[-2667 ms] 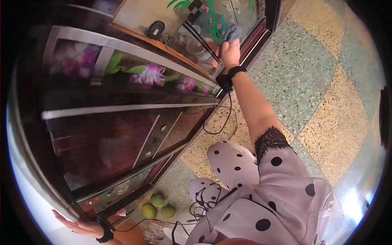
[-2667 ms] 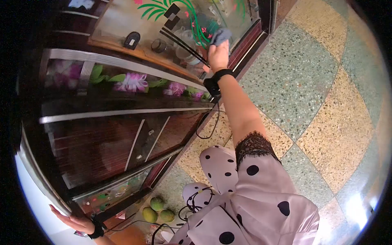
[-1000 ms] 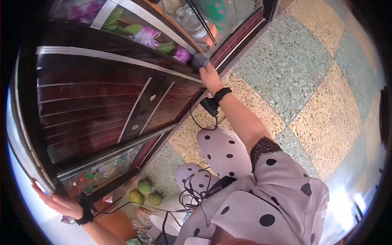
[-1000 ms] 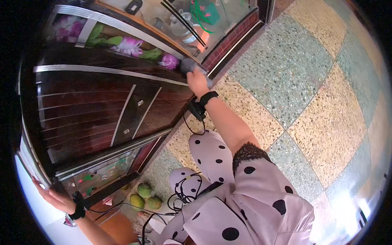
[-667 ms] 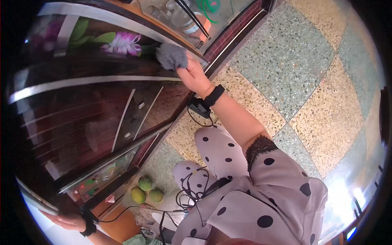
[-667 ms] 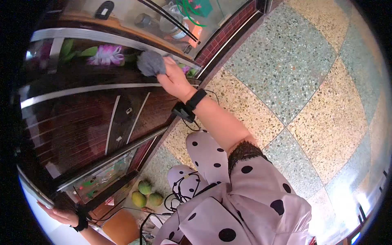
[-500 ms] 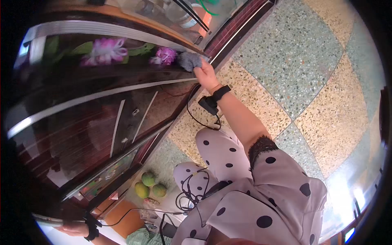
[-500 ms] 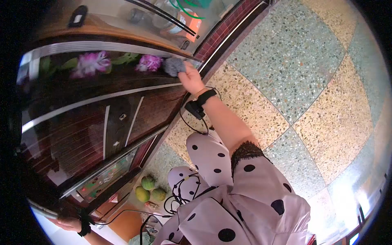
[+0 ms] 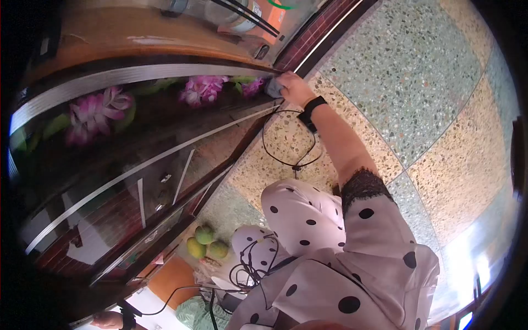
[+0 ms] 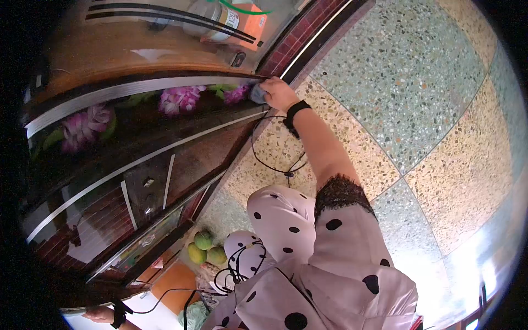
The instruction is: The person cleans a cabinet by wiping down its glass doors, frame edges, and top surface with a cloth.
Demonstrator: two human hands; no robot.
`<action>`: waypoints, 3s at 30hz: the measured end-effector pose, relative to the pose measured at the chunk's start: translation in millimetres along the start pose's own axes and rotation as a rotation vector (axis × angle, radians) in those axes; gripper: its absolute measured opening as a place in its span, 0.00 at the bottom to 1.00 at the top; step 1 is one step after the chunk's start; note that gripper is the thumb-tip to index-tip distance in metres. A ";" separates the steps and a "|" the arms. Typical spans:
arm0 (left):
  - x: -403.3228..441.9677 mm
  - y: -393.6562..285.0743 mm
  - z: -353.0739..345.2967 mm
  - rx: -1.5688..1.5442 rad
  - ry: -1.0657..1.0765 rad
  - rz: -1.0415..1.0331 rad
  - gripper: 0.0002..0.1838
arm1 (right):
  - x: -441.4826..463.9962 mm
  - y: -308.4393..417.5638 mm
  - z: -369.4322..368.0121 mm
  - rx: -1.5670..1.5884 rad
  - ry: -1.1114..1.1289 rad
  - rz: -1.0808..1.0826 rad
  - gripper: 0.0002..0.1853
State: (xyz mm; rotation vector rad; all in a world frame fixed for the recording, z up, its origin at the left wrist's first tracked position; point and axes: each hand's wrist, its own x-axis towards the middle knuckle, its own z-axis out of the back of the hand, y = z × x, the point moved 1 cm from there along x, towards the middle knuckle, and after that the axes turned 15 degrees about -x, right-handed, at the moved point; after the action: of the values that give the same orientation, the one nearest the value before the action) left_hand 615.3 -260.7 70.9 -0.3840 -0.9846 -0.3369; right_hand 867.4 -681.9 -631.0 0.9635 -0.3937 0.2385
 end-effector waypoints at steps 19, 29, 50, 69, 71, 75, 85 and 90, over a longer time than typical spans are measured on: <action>3.7 16.6 34.0 0.132 -0.130 0.151 0.19 | 35.7 -109.2 85.5 -1.010 -0.049 -0.653 0.15; 4.9 -23.3 -54.6 0.466 0.235 -0.302 0.44 | -40.3 37.2 -17.4 -0.161 0.228 -1.024 0.20; -5.5 21.7 -74.6 0.494 0.081 -0.386 0.27 | -69.3 71.0 355.7 -0.177 -0.378 -1.041 0.23; 78.3 -219.3 -245.7 0.522 0.224 -0.182 0.36 | 296.6 205.5 437.8 -0.433 -0.635 0.376 0.16; 92.6 -233.9 -261.7 0.516 0.231 -0.166 0.37 | 300.2 218.4 417.7 -0.390 -0.556 0.448 0.13; 99.3 -235.3 -269.1 0.549 0.217 -0.155 0.39 | 320.8 175.2 403.6 -0.500 -0.518 0.576 0.13; 94.7 -220.0 -272.0 0.573 0.152 -0.194 0.40 | 276.0 -0.6 368.8 -0.475 -0.683 -0.108 0.19; 94.2 -219.3 -271.8 0.580 0.146 -0.252 0.38 | 251.0 -65.9 362.0 -0.097 -0.538 -0.527 0.20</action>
State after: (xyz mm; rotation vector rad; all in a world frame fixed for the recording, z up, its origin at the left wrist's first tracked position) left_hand 766.7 -588.7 51.5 0.2897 -0.9410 -0.2861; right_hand 1039.3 -1014.0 -389.2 0.9942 -0.6162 -0.5264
